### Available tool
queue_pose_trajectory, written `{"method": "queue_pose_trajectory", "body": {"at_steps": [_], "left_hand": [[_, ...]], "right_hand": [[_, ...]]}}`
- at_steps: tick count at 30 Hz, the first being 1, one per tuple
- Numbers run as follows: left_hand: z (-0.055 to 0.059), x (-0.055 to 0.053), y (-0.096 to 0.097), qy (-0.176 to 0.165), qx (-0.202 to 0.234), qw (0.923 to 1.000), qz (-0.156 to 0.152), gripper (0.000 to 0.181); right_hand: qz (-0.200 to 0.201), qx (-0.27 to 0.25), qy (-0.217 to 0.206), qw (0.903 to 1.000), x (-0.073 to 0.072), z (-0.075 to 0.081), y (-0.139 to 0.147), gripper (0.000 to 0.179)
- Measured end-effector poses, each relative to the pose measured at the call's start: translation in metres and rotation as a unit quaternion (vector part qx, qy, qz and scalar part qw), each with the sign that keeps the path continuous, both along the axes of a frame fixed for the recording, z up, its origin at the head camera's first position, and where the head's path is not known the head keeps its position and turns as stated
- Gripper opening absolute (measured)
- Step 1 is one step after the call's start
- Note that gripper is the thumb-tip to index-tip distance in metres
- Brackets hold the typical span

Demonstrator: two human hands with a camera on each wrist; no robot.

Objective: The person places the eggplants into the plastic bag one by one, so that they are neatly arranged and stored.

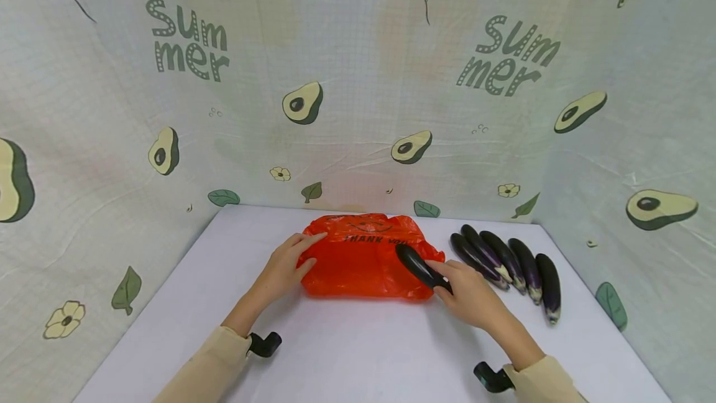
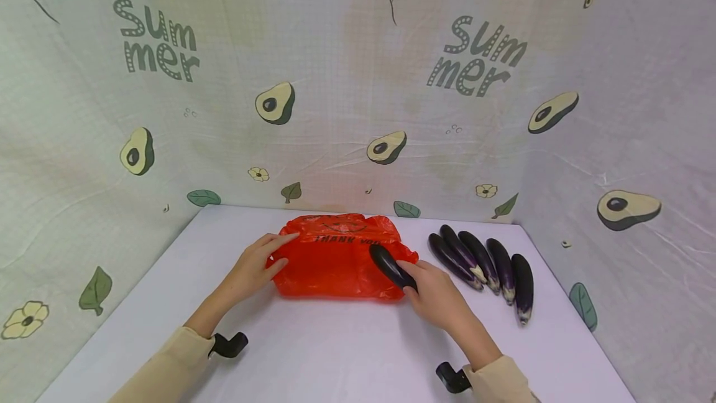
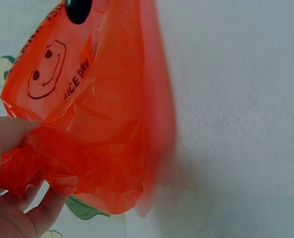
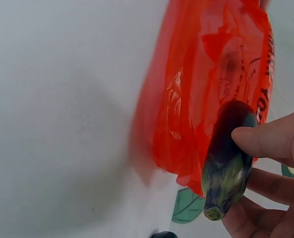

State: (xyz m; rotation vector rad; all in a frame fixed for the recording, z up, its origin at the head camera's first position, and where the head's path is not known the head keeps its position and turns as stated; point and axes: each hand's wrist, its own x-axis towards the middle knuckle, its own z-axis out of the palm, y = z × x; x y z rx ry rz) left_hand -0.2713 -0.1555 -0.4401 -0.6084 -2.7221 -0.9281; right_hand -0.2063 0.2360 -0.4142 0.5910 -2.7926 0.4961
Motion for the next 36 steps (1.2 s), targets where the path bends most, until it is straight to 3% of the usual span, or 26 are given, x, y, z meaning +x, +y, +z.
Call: {"method": "queue_pose_trajectory", "body": {"at_steps": [11,17,24,36], "left_hand": [[0.003,0.002,0.005,-0.005,0.004,1.0,-0.003,0.066],[0.003,0.002,0.005,-0.007,0.007,0.9999,-0.004,0.066],[0.003,0.003,0.003,0.02,0.004,0.9996,-0.019,0.065],[0.0,0.001,0.004,0.02,0.005,0.9996,-0.017,0.067]], "right_hand": [[-0.033,-0.001,-0.044,0.9985,-0.02,-0.006,-0.02,0.053],[-0.05,-0.032,-0.06,0.9964,-0.031,-0.015,-0.026,0.052],[-0.061,-0.059,-0.06,0.9946,-0.041,-0.024,-0.032,0.051],[-0.108,-0.109,-0.079,0.985,-0.052,-0.037,-0.045,0.053]]}}
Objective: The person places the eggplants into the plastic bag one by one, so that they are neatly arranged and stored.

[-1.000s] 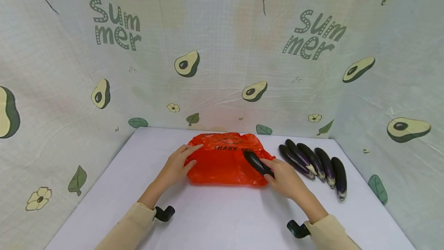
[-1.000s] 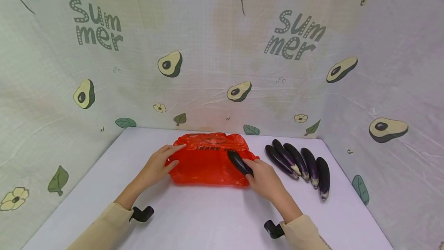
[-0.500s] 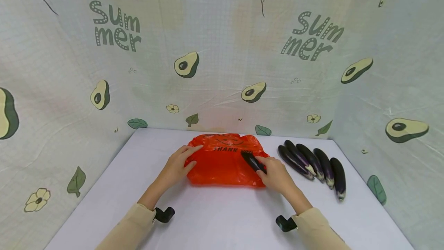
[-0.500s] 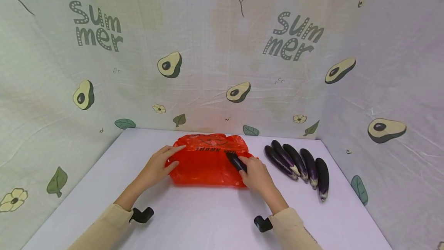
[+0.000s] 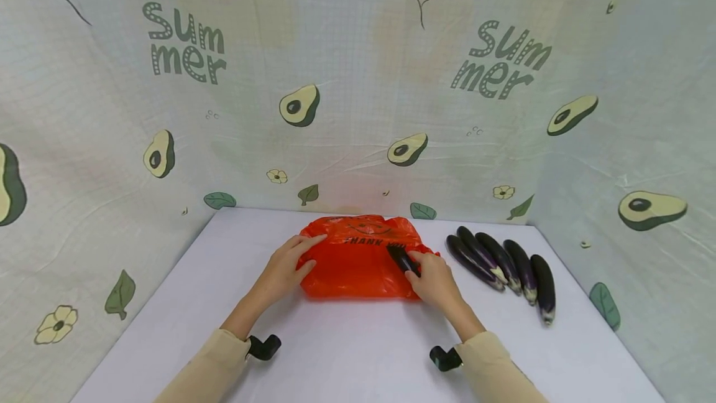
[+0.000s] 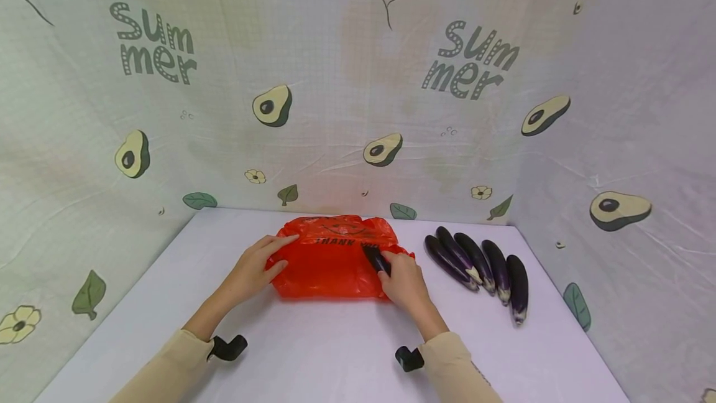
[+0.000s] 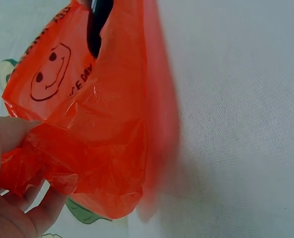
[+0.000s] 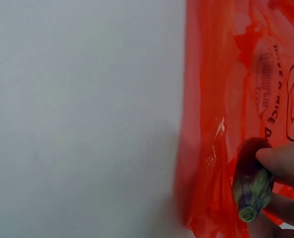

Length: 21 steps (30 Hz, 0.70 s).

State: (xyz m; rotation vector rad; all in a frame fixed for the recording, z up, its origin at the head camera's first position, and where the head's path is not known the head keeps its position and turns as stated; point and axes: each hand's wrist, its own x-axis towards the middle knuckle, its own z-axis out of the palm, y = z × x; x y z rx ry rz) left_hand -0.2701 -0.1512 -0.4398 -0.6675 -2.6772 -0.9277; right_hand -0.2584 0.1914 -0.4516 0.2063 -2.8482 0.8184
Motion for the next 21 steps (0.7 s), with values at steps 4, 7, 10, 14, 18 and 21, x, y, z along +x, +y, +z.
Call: {"method": "queue_pose_trajectory", "body": {"at_steps": [4,7,10,14,18,21], "left_hand": [[0.0,0.0,0.0,-0.002,0.0,1.0,0.001,0.067],[0.0,0.0,0.001,-0.003,0.001,1.0,0.001,0.066],[-0.001,0.0,0.0,-0.002,0.0,1.0,0.0,0.066],[-0.002,-0.001,0.0,-0.003,0.0,1.0,0.0,0.066],[-0.002,-0.001,0.0,-0.01,0.002,0.9999,0.004,0.066],[-0.002,-0.001,0.001,-0.01,0.001,0.9999,0.006,0.067]], "right_hand": [[-0.002,-0.007,-0.006,1.0,-0.001,-0.003,-0.005,0.051],[-0.003,-0.008,-0.008,0.9999,-0.001,-0.005,-0.008,0.048],[-0.007,-0.007,-0.006,0.9999,-0.001,-0.007,-0.01,0.046],[-0.014,-0.008,-0.003,0.9999,-0.003,-0.01,-0.01,0.047],[-0.019,-0.01,0.001,0.9998,-0.004,-0.014,-0.009,0.049],[-0.021,-0.01,0.0,0.9997,-0.005,-0.017,-0.008,0.051]]}}
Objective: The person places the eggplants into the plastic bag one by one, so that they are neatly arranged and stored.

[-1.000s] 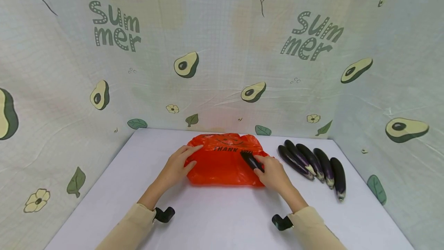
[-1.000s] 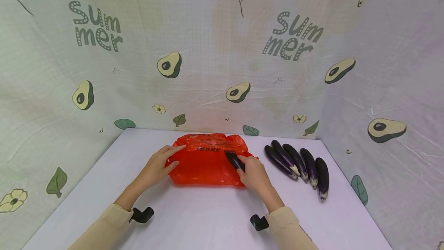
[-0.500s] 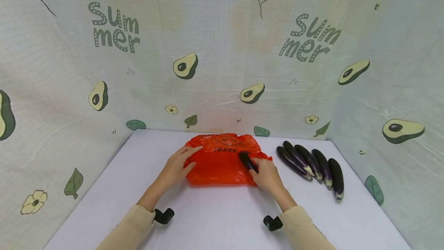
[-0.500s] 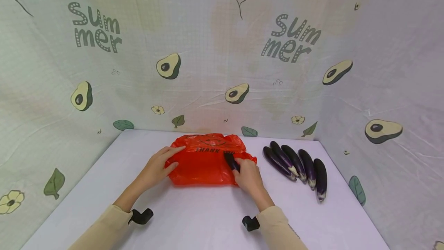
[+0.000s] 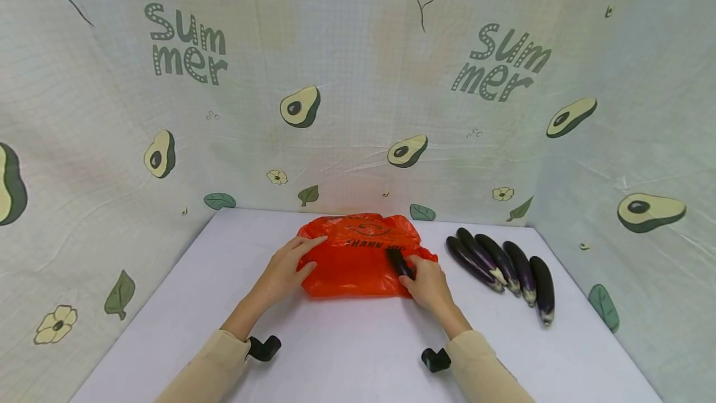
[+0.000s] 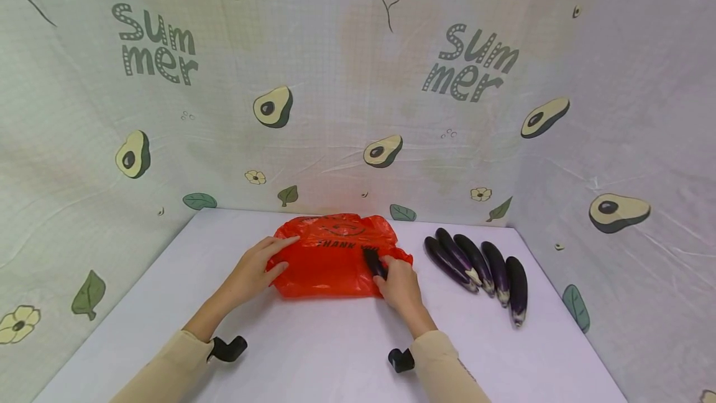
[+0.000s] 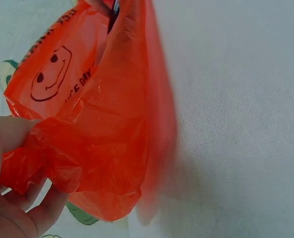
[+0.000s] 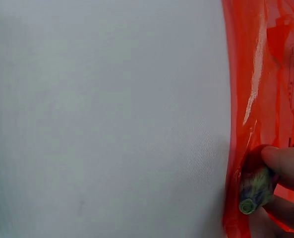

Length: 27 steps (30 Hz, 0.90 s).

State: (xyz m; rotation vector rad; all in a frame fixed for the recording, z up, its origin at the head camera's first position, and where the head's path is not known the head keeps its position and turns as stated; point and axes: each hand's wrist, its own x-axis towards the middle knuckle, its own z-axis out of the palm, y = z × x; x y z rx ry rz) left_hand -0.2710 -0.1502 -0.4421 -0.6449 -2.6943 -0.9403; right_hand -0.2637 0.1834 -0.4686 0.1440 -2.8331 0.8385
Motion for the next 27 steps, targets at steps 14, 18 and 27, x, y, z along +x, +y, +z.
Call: {"method": "queue_pose_trajectory", "body": {"at_steps": [14,18,27], "left_hand": [[0.0,0.0,0.0,-0.002,-0.004,1.0,-0.001,0.065],[0.001,0.0,0.0,-0.004,-0.003,1.0,0.0,0.066],[0.002,0.0,0.0,-0.004,0.001,1.0,0.001,0.067]], "right_hand": [[0.003,-0.003,-0.014,0.9999,-0.005,-0.004,0.005,0.052],[-0.012,-0.004,-0.013,0.9998,-0.008,-0.006,0.005,0.047],[-0.034,0.009,-0.004,0.9994,-0.012,-0.011,0.005,0.049]]}}
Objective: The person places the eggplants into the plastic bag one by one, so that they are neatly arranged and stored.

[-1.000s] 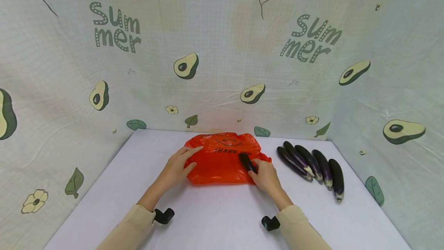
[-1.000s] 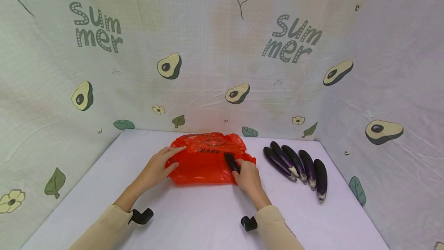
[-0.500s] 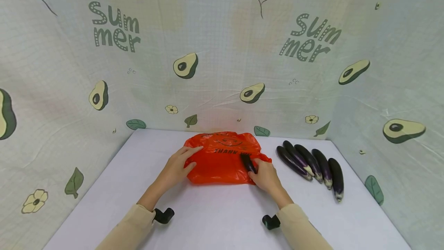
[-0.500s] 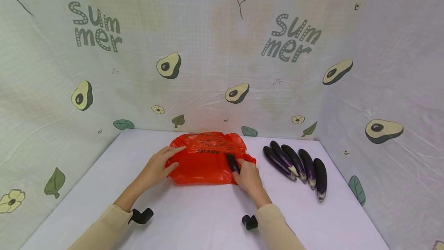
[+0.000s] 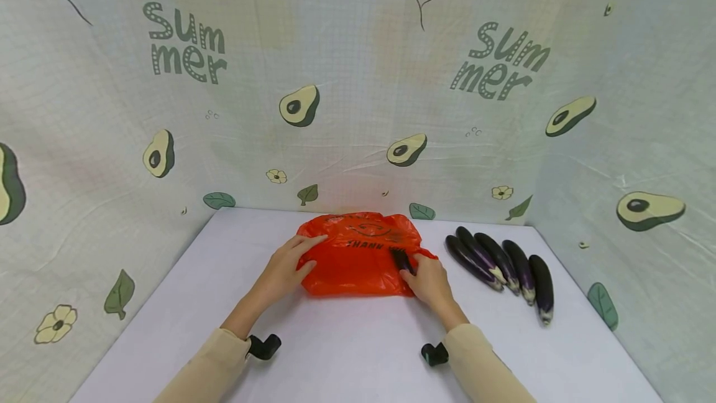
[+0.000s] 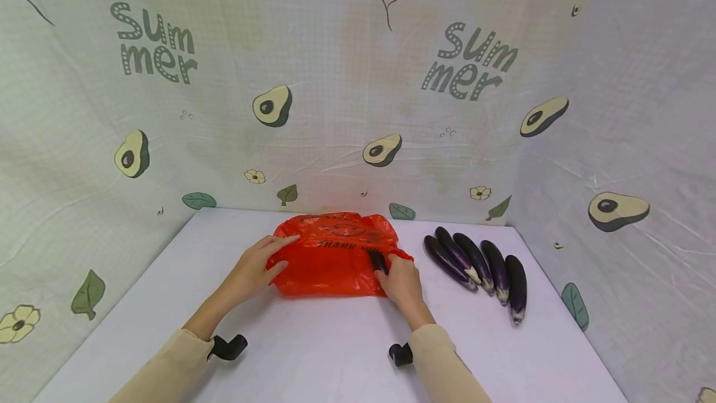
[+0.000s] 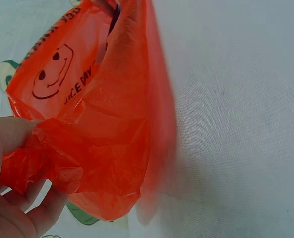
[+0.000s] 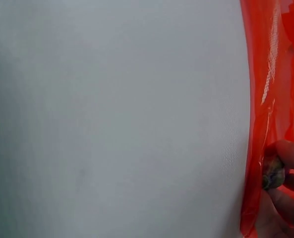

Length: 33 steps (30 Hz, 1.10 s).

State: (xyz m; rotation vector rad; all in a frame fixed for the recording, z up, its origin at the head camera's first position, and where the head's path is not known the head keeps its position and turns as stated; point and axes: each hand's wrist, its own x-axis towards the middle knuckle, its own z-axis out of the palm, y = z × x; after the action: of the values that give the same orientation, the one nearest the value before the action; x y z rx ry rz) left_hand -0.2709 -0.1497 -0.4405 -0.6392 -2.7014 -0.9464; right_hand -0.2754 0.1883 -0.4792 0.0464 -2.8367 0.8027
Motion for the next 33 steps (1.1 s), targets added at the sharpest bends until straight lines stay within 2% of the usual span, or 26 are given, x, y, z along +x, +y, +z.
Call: {"method": "queue_pose_trajectory", "body": {"at_steps": [6,13,21,33], "left_hand": [[-0.0007,-0.0002,-0.0003,0.002,-0.003,1.0,-0.002,0.067],[0.0007,0.0,-0.0003,0.002,-0.006,1.0,-0.003,0.067],[-0.0005,-0.0004,-0.0002,0.009,-0.001,0.9999,-0.005,0.067],[0.0009,-0.0002,0.0005,0.012,0.0,0.9999,-0.009,0.067]], "right_hand": [[0.015,-0.02,-0.01,0.9996,0.0015,0.0008,0.0005,0.035],[-0.006,-0.06,-0.026,0.9978,0.0024,0.0013,0.0016,0.042],[-0.023,-0.076,0.021,0.9966,0.0024,-0.0037,0.0013,0.038],[-0.046,-0.086,0.027,0.9949,0.0024,-0.0074,0.0,0.035]]}}
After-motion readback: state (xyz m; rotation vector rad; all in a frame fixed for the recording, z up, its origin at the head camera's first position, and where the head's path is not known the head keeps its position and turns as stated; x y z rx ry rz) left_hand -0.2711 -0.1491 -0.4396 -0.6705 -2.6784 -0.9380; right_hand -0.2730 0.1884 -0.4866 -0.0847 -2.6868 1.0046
